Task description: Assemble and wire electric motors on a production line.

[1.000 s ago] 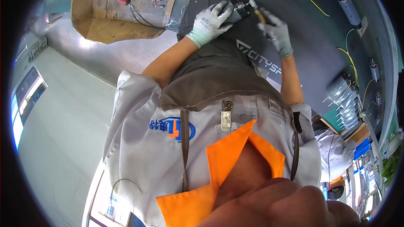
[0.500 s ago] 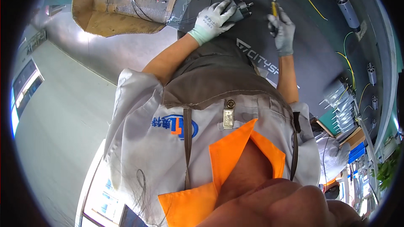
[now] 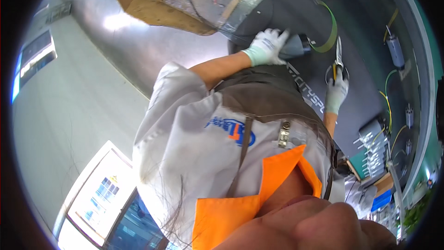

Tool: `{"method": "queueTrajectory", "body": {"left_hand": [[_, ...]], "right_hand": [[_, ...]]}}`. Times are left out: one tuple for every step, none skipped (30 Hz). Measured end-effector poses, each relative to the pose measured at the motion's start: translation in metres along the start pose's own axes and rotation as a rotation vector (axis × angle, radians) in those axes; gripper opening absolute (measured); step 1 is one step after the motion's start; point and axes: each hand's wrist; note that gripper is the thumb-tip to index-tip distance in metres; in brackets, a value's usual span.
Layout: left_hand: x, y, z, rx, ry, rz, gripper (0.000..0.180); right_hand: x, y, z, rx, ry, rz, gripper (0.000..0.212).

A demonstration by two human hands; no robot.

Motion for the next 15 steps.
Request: {"method": "queueTrajectory", "body": {"left_hand": [[0.009,-0.008,0.0,-0.106,0.007,0.0,0.099],[0.016,-0.017,0.0,-0.211,0.027,-0.004,0.103],[0.012,-0.014,-0.001,-0.15,0.049,-0.05,0.1],[0.009,-0.014,0.001,-0.139,0.044,-0.045,0.1],[0.006,-0.015,0.003,-0.09,0.132,0.04,0.097],[0.003,-0.017,0.007,-0.042,0.22,0.126,0.095],[0.001,-0.02,0.01,0.064,0.281,0.259,0.09],[-0.001,-0.026,0.016,0.063,0.287,0.26,0.09],[-0.007,-0.03,0.02,0.05,0.227,0.252,0.089],[-0.012,-0.037,0.023,0.041,0.176,0.242,0.089],[-0.016,-0.046,0.021,0.004,0.167,0.214,0.088],[-0.02,-0.048,0.024,0.008,0.175,0.215,0.088],[-0.025,-0.051,0.025,-0.024,0.259,0.204,0.086],[-0.034,-0.056,0.025,-0.06,0.334,0.197,0.085],[-0.049,-0.063,0.028,-0.109,0.376,-0.034,0.075]], "right_hand": [[-0.004,0.003,-0.003,0.063,-0.037,0.033,0.044],[-0.014,0.002,-0.003,0.068,-0.05,0.041,0.044],[-0.028,0.003,-0.002,-0.153,0.086,0.359,0.039],[-0.039,0.002,0.001,-0.378,0.224,0.668,0.035],[-0.054,0.005,0.004,-0.376,0.104,0.544,0.032],[-0.066,0.009,0.007,-0.37,-0.014,0.419,0.03],[-0.067,0.019,0.011,-0.108,-0.506,0.019,0.028],[-0.069,0.029,0.016,-0.106,-0.5,0.019,0.028],[-0.108,0.014,0.024,-0.075,-0.422,0.228,0.029],[-0.133,0.005,0.031,-0.04,-0.334,0.428,0.029],[-0.141,0.006,0.038,-0.044,-0.341,0.43,0.029],[-0.146,0.01,0.051,0.011,-0.31,0.331,0.032],[-0.149,0.013,0.059,0.066,-0.28,0.234,0.035],[-0.148,0.016,0.065,0.072,-0.28,0.24,0.035],[-0.14,0.017,0.064,0.033,-0.247,0.205,0.037]]}}
Point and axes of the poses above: each hand's wrist, its own z-axis towards the middle knuckle, its own y-axis out of the palm, x = y × z, and after that the axes turned 11 degrees about -x, right-handed
